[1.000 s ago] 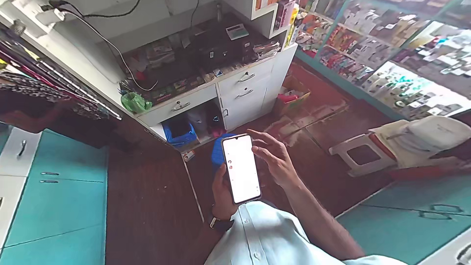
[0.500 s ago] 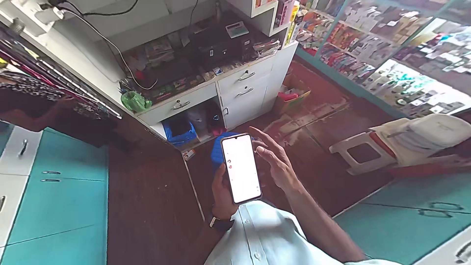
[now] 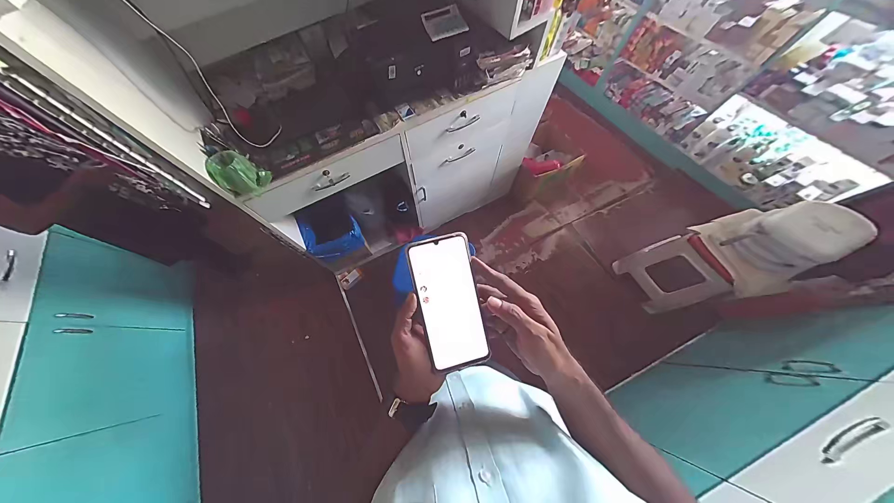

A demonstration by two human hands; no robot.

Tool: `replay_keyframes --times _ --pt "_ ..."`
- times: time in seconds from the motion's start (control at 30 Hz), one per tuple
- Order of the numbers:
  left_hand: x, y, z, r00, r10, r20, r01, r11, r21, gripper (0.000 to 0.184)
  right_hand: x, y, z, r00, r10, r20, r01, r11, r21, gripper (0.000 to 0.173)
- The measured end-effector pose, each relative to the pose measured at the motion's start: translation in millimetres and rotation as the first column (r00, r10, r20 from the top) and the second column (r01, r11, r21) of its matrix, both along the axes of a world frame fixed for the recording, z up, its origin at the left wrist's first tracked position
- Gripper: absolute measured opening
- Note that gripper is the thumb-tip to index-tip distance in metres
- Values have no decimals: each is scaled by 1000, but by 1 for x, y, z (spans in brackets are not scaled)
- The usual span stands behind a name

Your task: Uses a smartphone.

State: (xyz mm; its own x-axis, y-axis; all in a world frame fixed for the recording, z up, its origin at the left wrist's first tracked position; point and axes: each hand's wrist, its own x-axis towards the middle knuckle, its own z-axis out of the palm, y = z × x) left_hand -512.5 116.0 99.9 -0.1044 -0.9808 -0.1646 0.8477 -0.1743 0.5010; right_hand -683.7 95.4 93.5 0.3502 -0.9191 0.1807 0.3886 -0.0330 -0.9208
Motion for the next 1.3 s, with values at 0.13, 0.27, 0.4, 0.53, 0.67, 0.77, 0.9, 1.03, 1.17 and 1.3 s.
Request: replay_keyframes --times 0.13,0.27,0.4,0.53,0.67,0.77,0.9,1.03,1.17,1.3 --pt "0 0 -2 1000 -5 -28 5 1000 29 41 0 1 -3 999 24 33 -24 999 23 52" --pt "0 -1 -2 999 17 -31 -16 999 29 42 0 0 -5 999 29 45 -29 999 14 52" --pt "4 0 -7 998 -21 -65 22 1000 6 43 2 -2 -7 998 50 39 -50 999 13 52" --pt "7 -1 -8 996 -11 -87 11 1000 5 47 3 1 -10 990 99 102 -102 995 22 53" --pt "10 -3 -8 998 44 -35 -44 999 -1 51 2 3 -14 983 161 90 -156 986 -57 64" --pt "10 -3 -8 998 58 3 -58 998 -7 51 2 3 -13 974 207 91 -198 976 -93 76" --pt "10 -4 -7 999 54 7 -54 999 5 53 2 3 -12 977 205 61 -198 975 -101 79" --pt "10 -6 -7 999 52 -6 -52 999 -6 50 2 2 -10 978 205 48 -199 974 -109 80" --pt "10 -6 -6 999 30 -21 -30 999 -15 50 1 3 -9 980 192 44 -187 977 -106 80" --pt "9 -6 -6 999 22 -40 -23 999 -27 48 -1 4 -8 980 193 39 -187 976 -111 79"
